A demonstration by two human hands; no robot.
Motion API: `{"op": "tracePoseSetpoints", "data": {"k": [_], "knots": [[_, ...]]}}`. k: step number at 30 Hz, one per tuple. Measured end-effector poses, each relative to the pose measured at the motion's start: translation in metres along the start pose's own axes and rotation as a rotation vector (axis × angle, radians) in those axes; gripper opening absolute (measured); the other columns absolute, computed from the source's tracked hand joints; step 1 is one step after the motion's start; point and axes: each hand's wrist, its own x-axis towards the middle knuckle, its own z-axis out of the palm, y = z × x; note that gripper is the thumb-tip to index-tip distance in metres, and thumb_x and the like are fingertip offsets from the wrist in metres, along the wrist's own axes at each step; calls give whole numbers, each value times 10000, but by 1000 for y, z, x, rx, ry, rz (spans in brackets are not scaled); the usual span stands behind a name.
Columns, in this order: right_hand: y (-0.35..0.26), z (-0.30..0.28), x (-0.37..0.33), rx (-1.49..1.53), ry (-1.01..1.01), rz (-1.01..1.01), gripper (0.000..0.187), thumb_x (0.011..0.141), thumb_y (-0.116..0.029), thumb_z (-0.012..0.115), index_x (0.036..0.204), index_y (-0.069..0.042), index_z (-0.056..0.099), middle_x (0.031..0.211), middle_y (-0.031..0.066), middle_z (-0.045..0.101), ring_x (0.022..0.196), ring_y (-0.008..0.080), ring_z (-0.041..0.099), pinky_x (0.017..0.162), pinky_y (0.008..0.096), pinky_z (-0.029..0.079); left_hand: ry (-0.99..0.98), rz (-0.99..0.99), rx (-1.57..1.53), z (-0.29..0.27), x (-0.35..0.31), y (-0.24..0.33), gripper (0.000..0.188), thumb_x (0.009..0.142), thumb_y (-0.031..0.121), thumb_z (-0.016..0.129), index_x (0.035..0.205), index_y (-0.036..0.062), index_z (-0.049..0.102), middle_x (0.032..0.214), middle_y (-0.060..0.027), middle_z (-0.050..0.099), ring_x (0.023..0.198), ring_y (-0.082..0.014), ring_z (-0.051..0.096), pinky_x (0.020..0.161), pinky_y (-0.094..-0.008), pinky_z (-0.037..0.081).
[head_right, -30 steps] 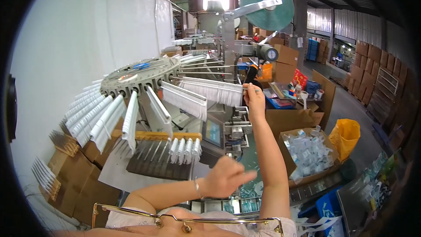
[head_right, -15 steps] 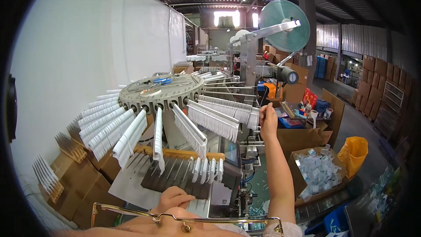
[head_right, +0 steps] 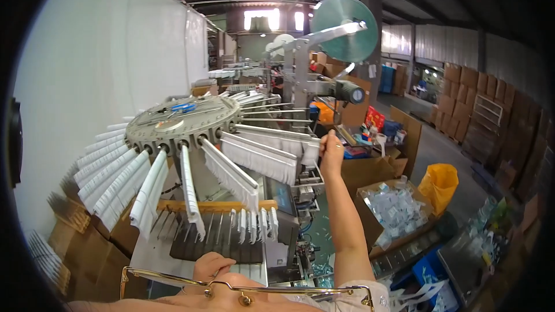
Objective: The recorder is loading plastic tubes into a large rotary machine for processing or packaging.
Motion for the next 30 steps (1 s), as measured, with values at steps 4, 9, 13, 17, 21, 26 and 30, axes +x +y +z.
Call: {"op": "tracePoseSetpoints", "data": {"k": [4, 9, 13, 17, 21, 26, 30], "knots": [[2, 1, -1, 128, -24, 60, 416, 956, -390, 441, 660, -100, 481, 546, -17, 424, 453, 73, 378, 423, 207, 300, -25, -49, -16, -3, -4, -1, 129, 730, -15, 620, 842, 35, 662, 675, -80, 564, 602, -249, 559, 542, -338, 435], [3, 0, 0, 92, -5, 39, 399, 956, -392, 436, 699, -93, 495, 553, -14, 450, 450, 68, 396, 418, 195, 311, -17, -55, -32, -7, -8, -4, 121, 734, -13, 621, 842, 25, 657, 668, -87, 561, 600, -256, 556, 542, -342, 436], [3, 0, -1, 81, 19, 43, 396, 958, -386, 433, 700, -93, 498, 556, -12, 453, 448, 70, 397, 412, 199, 310, -22, -56, -40, -9, -9, -6, 120, 734, -12, 621, 842, 25, 657, 668, -91, 565, 601, -260, 557, 540, -347, 437], [1, 1, -2, 104, 2, 62, 389, 961, -379, 428, 708, -93, 499, 560, -11, 455, 449, 71, 403, 406, 202, 309, -24, -52, -56, -10, -11, -7, 113, 736, -7, 621, 838, 27, 656, 670, -93, 568, 603, -263, 560, 541, -350, 438], [0, 2, -3, 74, 27, 40, 382, 964, -375, 423, 719, -93, 498, 560, -12, 454, 448, 72, 403, 405, 203, 312, -9, -49, -42, -10, -14, -8, 107, 739, -3, 620, 836, 27, 655, 666, -94, 566, 604, -263, 560, 541, -351, 437], [-1, 5, -4, 109, 76, 92, 383, 965, -372, 418, 715, -92, 491, 555, -13, 446, 442, 73, 392, 404, 201, 314, 4, -56, -50, -11, -17, -10, 101, 744, 3, 622, 837, 24, 654, 664, -95, 565, 606, -263, 561, 540, -350, 435], [-2, 6, -4, 47, 65, 58, 386, 966, -375, 416, 713, -92, 489, 550, -15, 439, 438, 71, 389, 401, 202, 313, -4, -64, -49, -13, -20, -11, 96, 751, 12, 619, 840, 24, 653, 673, -96, 568, 618, -264, 565, 553, -352, 438]]}}
